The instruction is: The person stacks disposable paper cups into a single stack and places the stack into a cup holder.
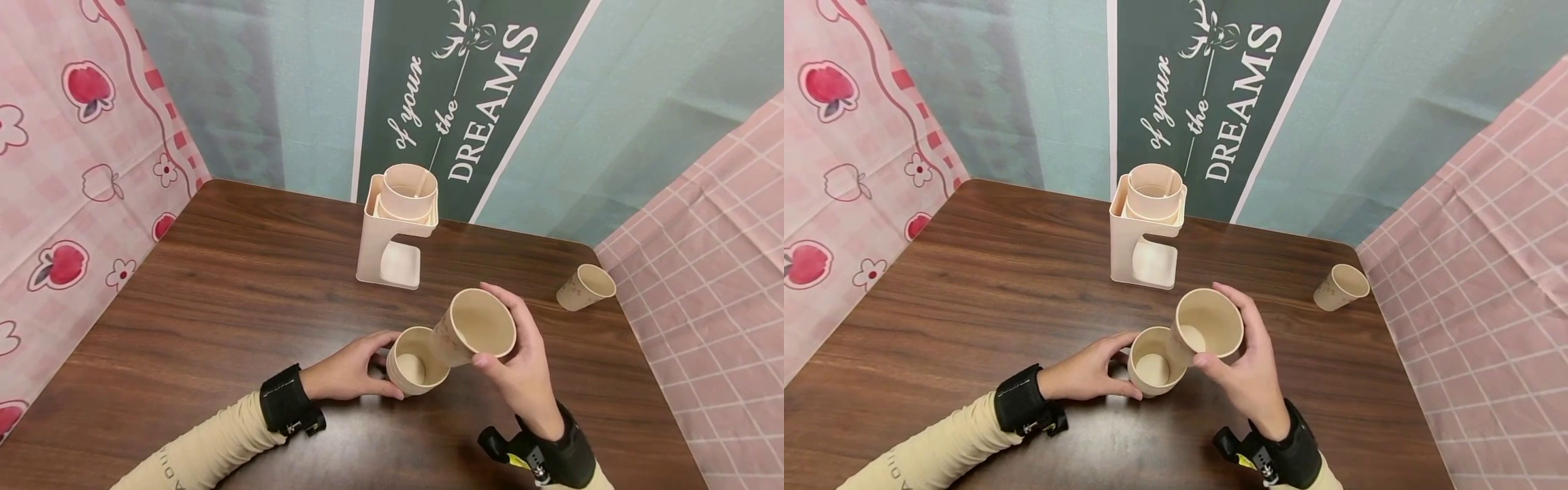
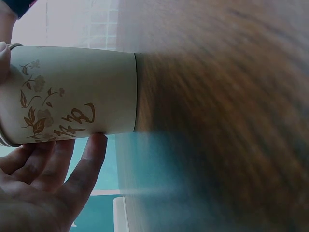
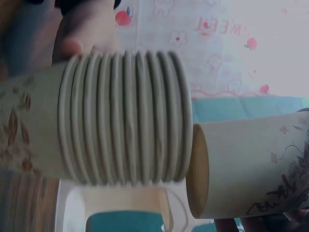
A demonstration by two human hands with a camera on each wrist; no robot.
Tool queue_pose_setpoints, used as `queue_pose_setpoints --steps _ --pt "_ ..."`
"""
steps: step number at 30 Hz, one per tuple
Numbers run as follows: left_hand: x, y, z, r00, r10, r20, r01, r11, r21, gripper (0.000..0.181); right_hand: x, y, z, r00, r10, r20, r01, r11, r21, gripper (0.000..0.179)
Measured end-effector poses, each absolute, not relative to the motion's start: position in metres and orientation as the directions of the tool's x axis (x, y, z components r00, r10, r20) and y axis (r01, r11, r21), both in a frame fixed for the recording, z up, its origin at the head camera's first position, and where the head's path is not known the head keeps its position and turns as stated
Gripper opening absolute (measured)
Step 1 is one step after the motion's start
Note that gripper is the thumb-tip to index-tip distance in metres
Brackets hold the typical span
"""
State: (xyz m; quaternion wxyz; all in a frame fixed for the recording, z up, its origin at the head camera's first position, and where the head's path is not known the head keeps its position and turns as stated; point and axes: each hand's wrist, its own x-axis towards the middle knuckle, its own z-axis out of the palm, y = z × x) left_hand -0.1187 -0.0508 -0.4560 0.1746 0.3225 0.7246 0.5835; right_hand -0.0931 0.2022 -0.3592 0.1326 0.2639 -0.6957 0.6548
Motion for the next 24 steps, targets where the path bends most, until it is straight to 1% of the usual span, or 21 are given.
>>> queue_pose_setpoints --steps 3,7,16,24 --pt "-0.119 -0.051 -0.457 -0.729 0.673 0.125 0.265 0.110 0.958 0.077 -0.091 0.195 -0.359 -0.811 -0.220 0.542 -0.549 -0.035 -0.835 0.085" --pt "-0.119 -0.051 -0.457 -0.727 0.675 0.129 0.269 0.107 0.957 0.077 -0.088 0.189 -0.363 -0.812 -0.260 0.523 -0.529 -0.053 -0.847 0.087" --pt "-0.118 -0.051 -0.455 -0.737 0.667 0.107 0.251 0.124 0.960 0.079 -0.086 0.182 -0.375 -0.824 -0.320 0.468 -0.499 0.018 -0.866 0.084" --pt "-0.118 -0.051 -0.454 -0.735 0.669 0.111 0.252 0.117 0.961 0.079 -0.087 0.180 -0.386 -0.822 -0.334 0.461 -0.505 0.055 -0.861 0.083"
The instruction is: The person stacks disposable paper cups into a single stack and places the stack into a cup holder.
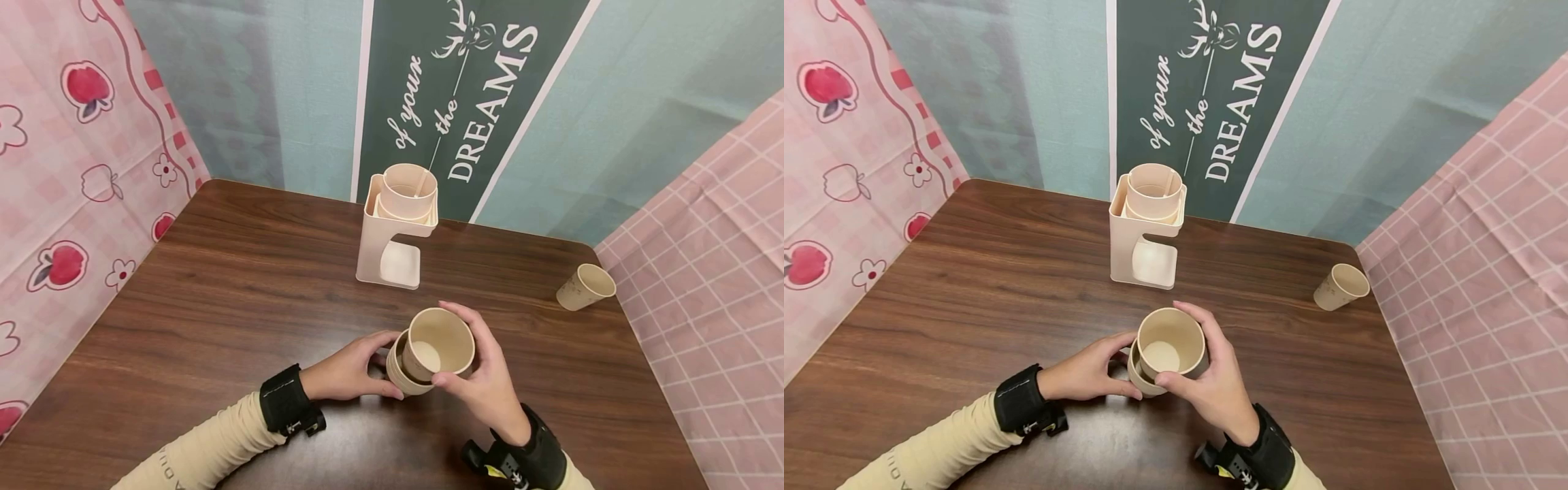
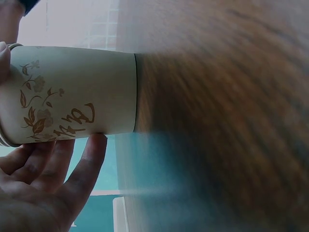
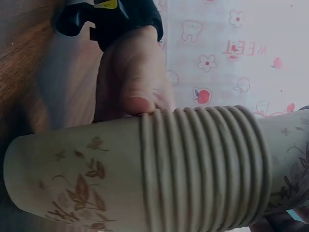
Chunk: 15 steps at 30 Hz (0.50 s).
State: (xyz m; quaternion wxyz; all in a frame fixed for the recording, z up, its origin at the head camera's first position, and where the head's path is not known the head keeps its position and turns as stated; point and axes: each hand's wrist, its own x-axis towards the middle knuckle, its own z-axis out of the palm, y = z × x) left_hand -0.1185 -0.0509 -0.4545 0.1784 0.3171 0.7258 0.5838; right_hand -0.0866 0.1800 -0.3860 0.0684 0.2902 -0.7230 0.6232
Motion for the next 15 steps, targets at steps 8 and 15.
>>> queue_pose_setpoints --steps 8,15 --pt "-0.119 -0.052 -0.454 -0.736 0.666 0.120 0.264 0.120 0.957 0.078 -0.087 0.179 -0.396 -0.842 -0.340 0.418 -0.474 0.100 -0.875 0.081" --pt "-0.118 -0.052 -0.455 -0.730 0.669 0.140 0.270 0.094 0.958 0.074 -0.085 0.178 -0.406 -0.850 -0.348 0.396 -0.463 0.136 -0.876 0.080"
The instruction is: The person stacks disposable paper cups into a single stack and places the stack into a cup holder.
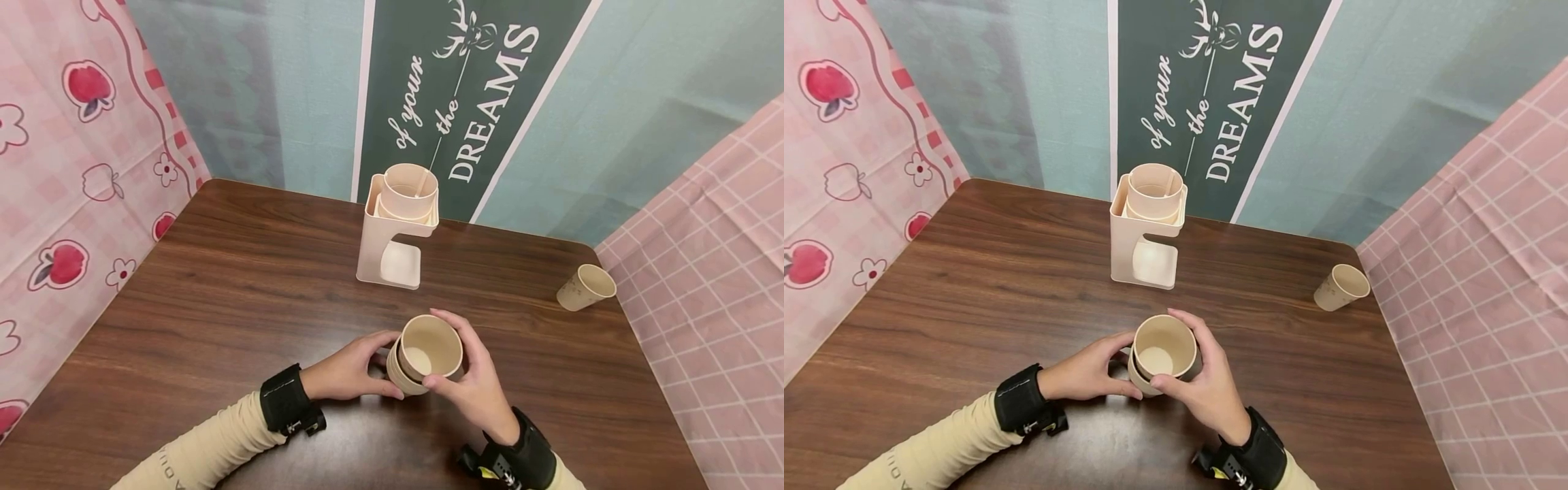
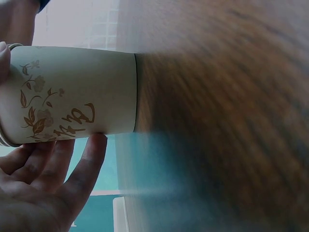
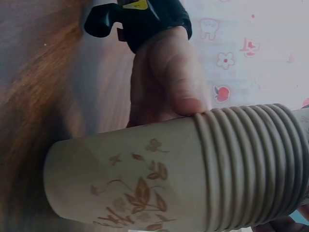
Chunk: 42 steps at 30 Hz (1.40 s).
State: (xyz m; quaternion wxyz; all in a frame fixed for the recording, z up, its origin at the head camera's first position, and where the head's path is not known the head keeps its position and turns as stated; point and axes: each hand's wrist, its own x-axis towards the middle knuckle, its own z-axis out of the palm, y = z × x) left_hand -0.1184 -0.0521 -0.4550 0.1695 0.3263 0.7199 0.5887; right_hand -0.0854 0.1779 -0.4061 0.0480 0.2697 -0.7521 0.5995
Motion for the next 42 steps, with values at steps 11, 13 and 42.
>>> queue_pose_setpoints --steps 11,13,42 --pt "-0.118 -0.052 -0.454 -0.734 0.670 0.111 0.251 0.115 0.961 0.077 -0.084 0.180 -0.418 -0.861 -0.362 0.357 -0.445 0.196 -0.874 0.081" --pt "-0.118 -0.052 -0.454 -0.734 0.670 0.108 0.247 0.115 0.962 0.077 -0.083 0.180 -0.419 -0.866 -0.363 0.345 -0.434 0.203 -0.878 0.082" --pt "-0.119 -0.052 -0.454 -0.726 0.674 0.137 0.275 0.102 0.956 0.075 -0.084 0.181 -0.421 -0.853 -0.392 0.345 -0.458 0.246 -0.854 0.090"
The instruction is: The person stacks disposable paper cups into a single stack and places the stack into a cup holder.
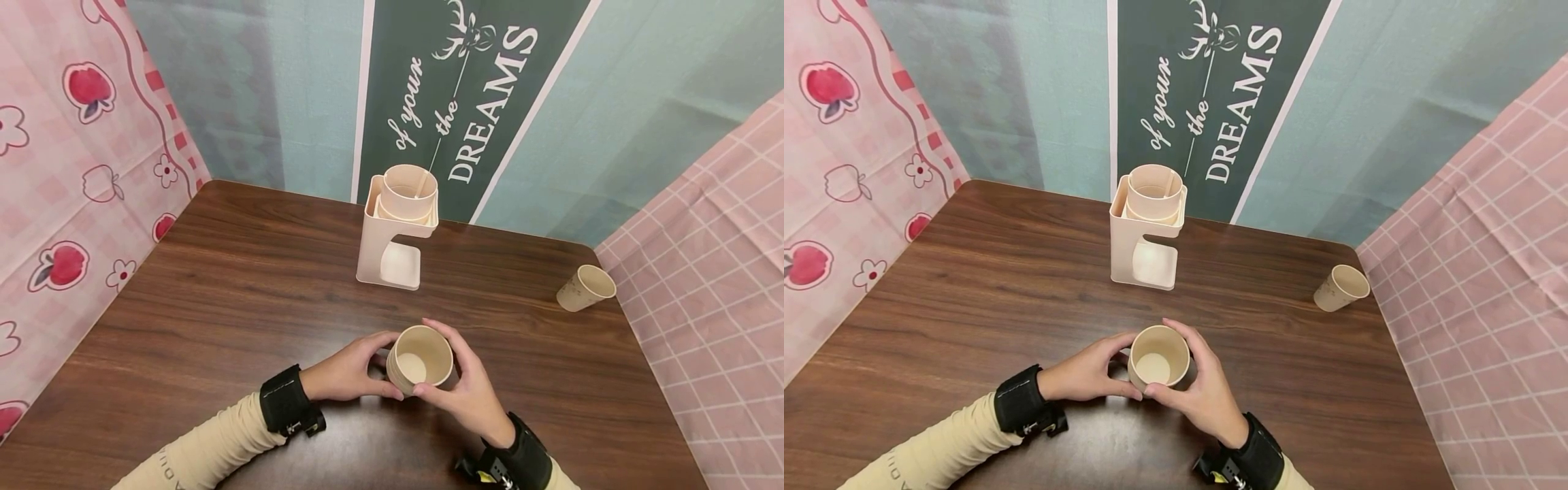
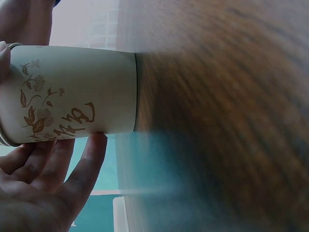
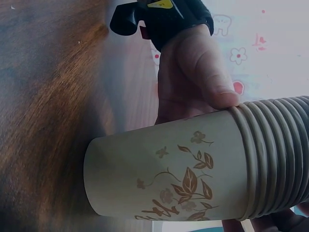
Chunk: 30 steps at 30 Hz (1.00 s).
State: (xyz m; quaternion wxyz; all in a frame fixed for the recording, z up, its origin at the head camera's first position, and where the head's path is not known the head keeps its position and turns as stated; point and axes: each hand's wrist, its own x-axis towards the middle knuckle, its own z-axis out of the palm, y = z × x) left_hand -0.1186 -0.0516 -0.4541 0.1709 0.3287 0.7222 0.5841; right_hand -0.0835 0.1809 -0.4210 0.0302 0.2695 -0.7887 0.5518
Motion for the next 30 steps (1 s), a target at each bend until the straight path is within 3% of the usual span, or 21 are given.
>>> queue_pose_setpoints --steps 22,30 --pt "-0.1184 -0.0516 -0.4556 -0.722 0.676 0.148 0.280 0.090 0.956 0.073 -0.0843 0.1841 -0.4159 -0.863 -0.431 0.264 -0.404 0.274 -0.873 0.093" --pt "-0.1185 -0.0513 -0.4554 -0.727 0.674 0.132 0.270 0.104 0.957 0.075 -0.0887 0.1887 -0.4156 -0.841 -0.458 0.288 -0.434 0.252 -0.865 0.095"
